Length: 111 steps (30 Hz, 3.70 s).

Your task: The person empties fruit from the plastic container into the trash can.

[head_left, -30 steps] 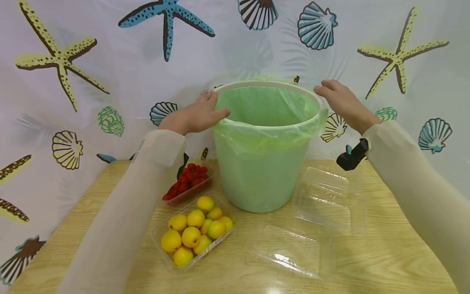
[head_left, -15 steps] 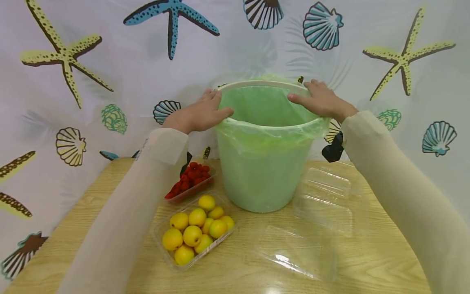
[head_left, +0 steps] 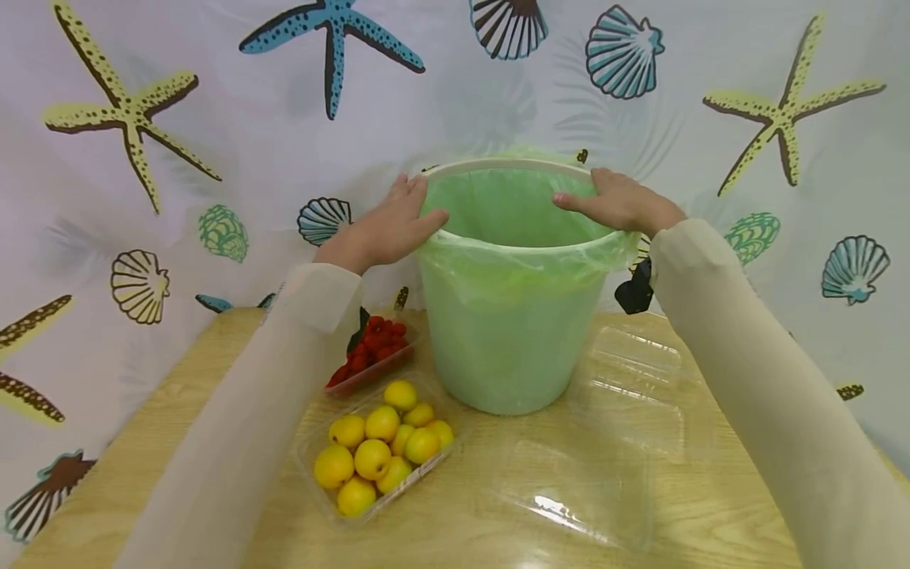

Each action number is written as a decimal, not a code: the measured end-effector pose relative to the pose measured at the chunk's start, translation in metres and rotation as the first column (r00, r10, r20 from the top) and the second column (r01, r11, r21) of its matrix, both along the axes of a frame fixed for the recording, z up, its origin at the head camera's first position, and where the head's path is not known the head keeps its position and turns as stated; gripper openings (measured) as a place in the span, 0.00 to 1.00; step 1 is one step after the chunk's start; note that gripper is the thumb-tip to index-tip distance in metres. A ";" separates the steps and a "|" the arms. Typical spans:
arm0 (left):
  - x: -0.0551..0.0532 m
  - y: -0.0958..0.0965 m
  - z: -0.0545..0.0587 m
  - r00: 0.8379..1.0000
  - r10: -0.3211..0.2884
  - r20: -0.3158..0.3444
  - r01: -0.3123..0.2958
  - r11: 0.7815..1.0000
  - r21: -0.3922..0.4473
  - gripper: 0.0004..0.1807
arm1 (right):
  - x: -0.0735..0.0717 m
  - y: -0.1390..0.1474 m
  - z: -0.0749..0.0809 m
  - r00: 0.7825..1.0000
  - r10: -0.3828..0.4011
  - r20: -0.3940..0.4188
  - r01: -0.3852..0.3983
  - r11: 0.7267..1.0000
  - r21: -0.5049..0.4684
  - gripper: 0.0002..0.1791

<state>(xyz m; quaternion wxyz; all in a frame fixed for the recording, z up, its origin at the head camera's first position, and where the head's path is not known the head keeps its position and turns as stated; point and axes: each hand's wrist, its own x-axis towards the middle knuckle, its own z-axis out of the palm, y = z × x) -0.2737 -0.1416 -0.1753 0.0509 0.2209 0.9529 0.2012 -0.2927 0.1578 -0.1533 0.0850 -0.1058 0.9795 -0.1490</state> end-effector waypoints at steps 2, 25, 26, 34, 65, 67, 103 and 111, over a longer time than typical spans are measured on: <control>0.001 0.000 -0.002 1.000 0.005 -0.006 -0.005 1.000 0.025 0.42 | 0.000 0.000 0.001 1.000 -0.003 0.004 0.003 1.000 0.020 0.54; 0.046 -0.058 -0.032 0.997 0.068 -0.035 -0.059 0.977 0.205 0.38 | 0.002 0.001 0.006 0.999 0.007 0.038 -0.011 0.996 0.086 0.55; 0.050 -0.060 -0.034 0.996 0.077 -0.034 -0.068 0.976 0.207 0.38 | 0.002 0.001 0.006 0.999 0.007 0.039 -0.010 0.996 0.083 0.55; 0.082 -0.075 -0.065 0.980 0.197 0.032 -0.199 0.949 0.243 0.37 | 0.000 0.003 0.003 0.999 0.009 0.035 -0.012 0.996 0.083 0.55; 0.143 -0.128 -0.147 0.865 0.396 0.309 -0.481 0.831 0.280 0.21 | 0.000 0.005 0.006 1.000 0.000 0.022 -0.001 0.998 0.064 0.54; 0.147 -0.130 -0.152 0.842 0.400 0.361 -0.507 0.816 0.277 0.21 | 0.000 0.005 0.006 1.000 -0.004 0.023 0.002 0.998 0.063 0.54; 0.179 -0.096 -0.200 0.658 0.339 0.673 -0.690 0.630 0.357 0.17 | -0.001 0.005 0.002 0.999 -0.021 0.033 0.020 1.000 0.021 0.54; 0.175 -0.097 -0.199 0.656 0.339 0.674 -0.721 0.546 0.427 0.14 | 0.000 0.005 0.002 0.999 -0.021 0.025 0.021 1.000 0.020 0.54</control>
